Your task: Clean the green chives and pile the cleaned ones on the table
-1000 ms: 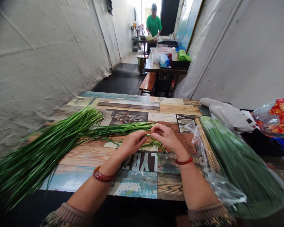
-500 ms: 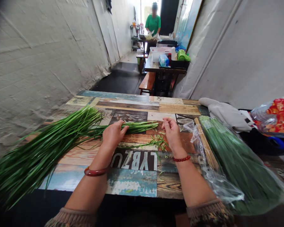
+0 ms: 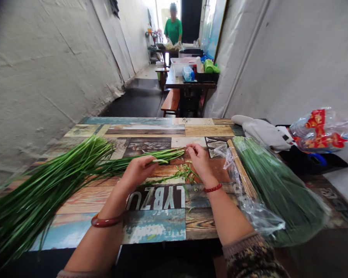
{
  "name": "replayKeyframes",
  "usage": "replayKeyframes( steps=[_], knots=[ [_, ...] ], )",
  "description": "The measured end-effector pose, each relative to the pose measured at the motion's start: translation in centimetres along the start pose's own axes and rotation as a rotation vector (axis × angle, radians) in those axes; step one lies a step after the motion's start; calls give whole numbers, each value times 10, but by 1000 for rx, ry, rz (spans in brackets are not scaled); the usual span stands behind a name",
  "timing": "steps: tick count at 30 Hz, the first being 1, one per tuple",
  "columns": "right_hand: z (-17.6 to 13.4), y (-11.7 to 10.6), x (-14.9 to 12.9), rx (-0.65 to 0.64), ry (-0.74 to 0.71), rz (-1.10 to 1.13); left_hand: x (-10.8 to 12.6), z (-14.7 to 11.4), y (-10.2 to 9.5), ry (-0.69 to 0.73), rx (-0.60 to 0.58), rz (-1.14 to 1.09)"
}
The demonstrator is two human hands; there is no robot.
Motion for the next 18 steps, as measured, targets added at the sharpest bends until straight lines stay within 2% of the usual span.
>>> replayKeyframes(
  steps=[2,4,6,9,13,18],
  knots=[
    [1,2,1,-97,-110,-144,8,-3,9,98,-217,-114],
    [0,6,1,-191,-237,-289,11,-4,14,118,-292,-173],
    [-2,10,2,-264,-332,-415,10,-3,15,87,-226,-182],
    [-4,15,2,-335,-379,-560,3,2,14,8,-71,-153],
    [-6,15,-2,-340,-376,-696,-7,6,14,-77,111,-174],
    [-5,11,-14,-302,-381,-719,-7,6,14,-75,215,-231]
  ],
)
Point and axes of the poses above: each hand's wrist, its own z-axis towards the middle knuckle, its own y-axis out of the palm, x = y × z, the point moved 3 cm from there along z, towards the middle knuckle, and after that the axes turned 10 degrees about -y, right-handed, at the moved point
